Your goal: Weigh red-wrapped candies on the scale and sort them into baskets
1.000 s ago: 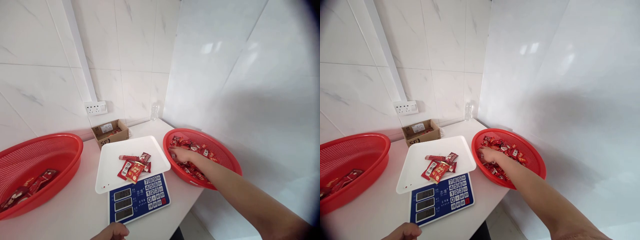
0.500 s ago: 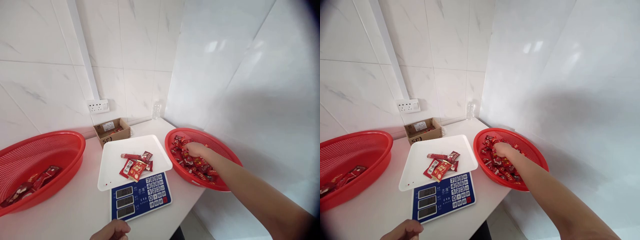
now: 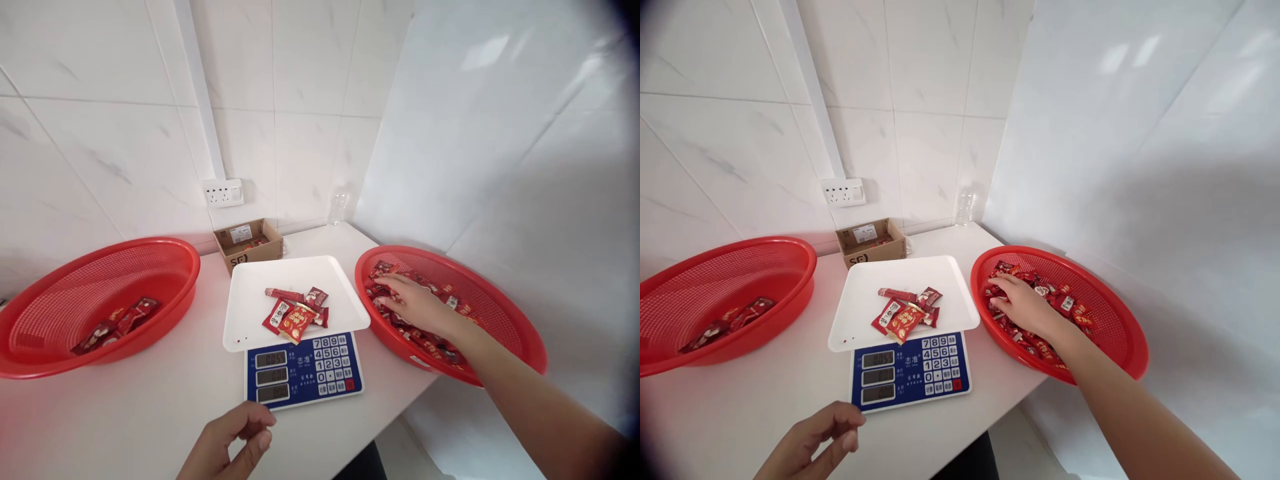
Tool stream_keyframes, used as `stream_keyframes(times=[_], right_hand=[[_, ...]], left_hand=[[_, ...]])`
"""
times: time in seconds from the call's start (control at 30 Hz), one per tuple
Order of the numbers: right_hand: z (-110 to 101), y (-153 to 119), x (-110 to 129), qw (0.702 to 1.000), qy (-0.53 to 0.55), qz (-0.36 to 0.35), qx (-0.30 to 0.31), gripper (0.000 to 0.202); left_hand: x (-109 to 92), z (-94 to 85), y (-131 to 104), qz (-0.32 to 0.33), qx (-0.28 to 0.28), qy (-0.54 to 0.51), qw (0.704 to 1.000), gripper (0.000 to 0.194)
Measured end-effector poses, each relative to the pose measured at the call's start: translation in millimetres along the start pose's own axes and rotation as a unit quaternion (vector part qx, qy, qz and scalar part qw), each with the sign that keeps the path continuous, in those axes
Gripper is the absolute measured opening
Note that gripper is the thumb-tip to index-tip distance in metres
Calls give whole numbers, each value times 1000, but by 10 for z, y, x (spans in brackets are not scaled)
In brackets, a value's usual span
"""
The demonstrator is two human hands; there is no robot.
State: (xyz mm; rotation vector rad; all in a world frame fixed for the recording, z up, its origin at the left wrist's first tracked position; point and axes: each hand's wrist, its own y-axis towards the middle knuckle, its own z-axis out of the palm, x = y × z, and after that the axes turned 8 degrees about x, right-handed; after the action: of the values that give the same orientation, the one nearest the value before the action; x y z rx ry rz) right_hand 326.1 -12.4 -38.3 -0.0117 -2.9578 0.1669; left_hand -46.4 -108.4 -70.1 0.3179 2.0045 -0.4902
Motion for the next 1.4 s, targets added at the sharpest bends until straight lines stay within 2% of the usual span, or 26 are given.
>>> stream_keyframes(times=[0.07,0.13,0.27,0.33,0.43,0.7,0.8,0.9,1.03,1.13,1.2,1.27,1.33,1.4], right_hand=[[82,-229,148,996,76,-37,-30,45],[189,-427,275,993,97,-44,-44,46],[386,-608,421,997,44,54,-43,48],[442,-608,453,994,8,96,-46,49],[473,-579,477,991,-26,114,-61,49],[461,-575,518,988,-37,137,-61,48],[459,-567,524,988,-34,136,-62,48],[485,-554,506,988,-35,128,-75,48],[548,-544,453,988,-41,103,-109,47],[587,-542,421,986,-48,87,-130,47],[605,-542,409,986,-53,80,-137,47],[617,-541,403,986,-59,76,-136,47],[626,-539,399,987,-61,72,-131,47],[632,-538,397,988,-60,67,-128,48]], left_hand=[[-34,-51,11,0,13,12,1000,22],[-41,-122,23,-2,7,11,1000,21],[-62,-281,-1,-6,-80,-36,996,21],[-112,-331,-36,-8,-128,-55,990,21],[-191,-344,-83,-16,-172,-68,983,23],[-134,-317,-48,10,-154,-49,987,31],[-87,-354,-23,6,-172,-35,985,29],[-48,-402,-20,-25,-199,11,980,29],[34,-500,-3,-43,-222,125,966,32],[167,-666,75,1,-215,267,939,37],[272,-843,145,48,-216,374,901,41],[358,-1068,193,74,-245,462,849,44],[413,-1329,192,58,-269,528,804,47],[453,-1602,136,-2,-240,564,790,46]])
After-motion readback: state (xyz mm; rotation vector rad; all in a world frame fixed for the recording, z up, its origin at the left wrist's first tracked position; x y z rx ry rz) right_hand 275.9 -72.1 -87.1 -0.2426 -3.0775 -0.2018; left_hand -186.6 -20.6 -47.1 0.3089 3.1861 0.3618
